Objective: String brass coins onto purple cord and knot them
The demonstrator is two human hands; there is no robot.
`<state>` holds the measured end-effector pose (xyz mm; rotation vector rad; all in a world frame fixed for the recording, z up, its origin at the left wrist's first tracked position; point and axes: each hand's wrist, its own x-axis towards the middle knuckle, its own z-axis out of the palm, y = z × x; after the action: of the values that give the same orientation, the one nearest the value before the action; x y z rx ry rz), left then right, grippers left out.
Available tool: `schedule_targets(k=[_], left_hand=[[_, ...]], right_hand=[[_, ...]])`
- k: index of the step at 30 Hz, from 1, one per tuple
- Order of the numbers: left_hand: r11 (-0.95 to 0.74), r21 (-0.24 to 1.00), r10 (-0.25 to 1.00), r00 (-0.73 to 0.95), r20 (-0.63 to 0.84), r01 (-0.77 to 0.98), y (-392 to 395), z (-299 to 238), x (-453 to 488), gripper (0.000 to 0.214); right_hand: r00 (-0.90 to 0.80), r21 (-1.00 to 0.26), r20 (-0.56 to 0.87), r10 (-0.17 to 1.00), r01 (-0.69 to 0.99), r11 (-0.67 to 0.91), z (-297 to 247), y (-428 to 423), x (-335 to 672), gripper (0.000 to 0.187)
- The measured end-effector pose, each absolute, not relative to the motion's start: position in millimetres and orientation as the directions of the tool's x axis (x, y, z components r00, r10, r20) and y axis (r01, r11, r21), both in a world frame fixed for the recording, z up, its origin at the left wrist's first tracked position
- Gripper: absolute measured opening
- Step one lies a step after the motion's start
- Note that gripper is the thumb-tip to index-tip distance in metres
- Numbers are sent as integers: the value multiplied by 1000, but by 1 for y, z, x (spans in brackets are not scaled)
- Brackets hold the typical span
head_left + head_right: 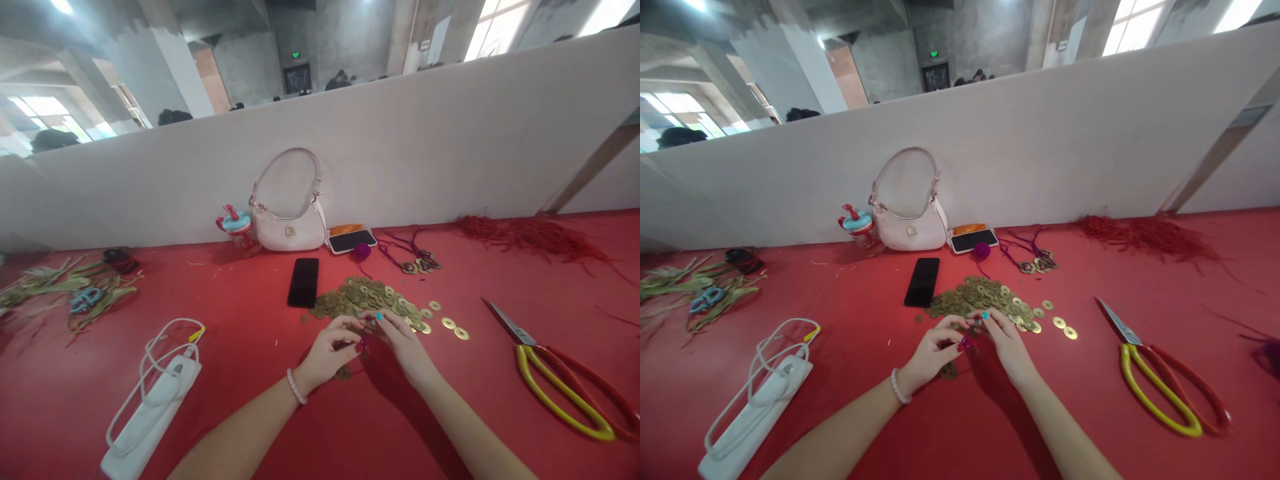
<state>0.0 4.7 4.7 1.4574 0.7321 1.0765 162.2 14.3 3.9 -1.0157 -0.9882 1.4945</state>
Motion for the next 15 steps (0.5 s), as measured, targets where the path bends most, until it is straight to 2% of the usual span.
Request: schedule_targets(k=[3,7,11,15], left_hand=[[-131,982,904,392,173,-132,4,4,1,17],[-130,988,938,312,149,-81,6,2,0,19],[-159,985,957,233,170,-65,10,2,0,19],[-160,985,966,198,169,-57,11,2,1,17]], right_hand=[[-121,-996,-57,991,-68,-65,4,15,163,26],[-109,-992,42,993,117,55,4,16,163,25],[-140,-959,182,973,192,207,2,14,162,19],[-225,-949,175,958,219,225,4,9,159,19]])
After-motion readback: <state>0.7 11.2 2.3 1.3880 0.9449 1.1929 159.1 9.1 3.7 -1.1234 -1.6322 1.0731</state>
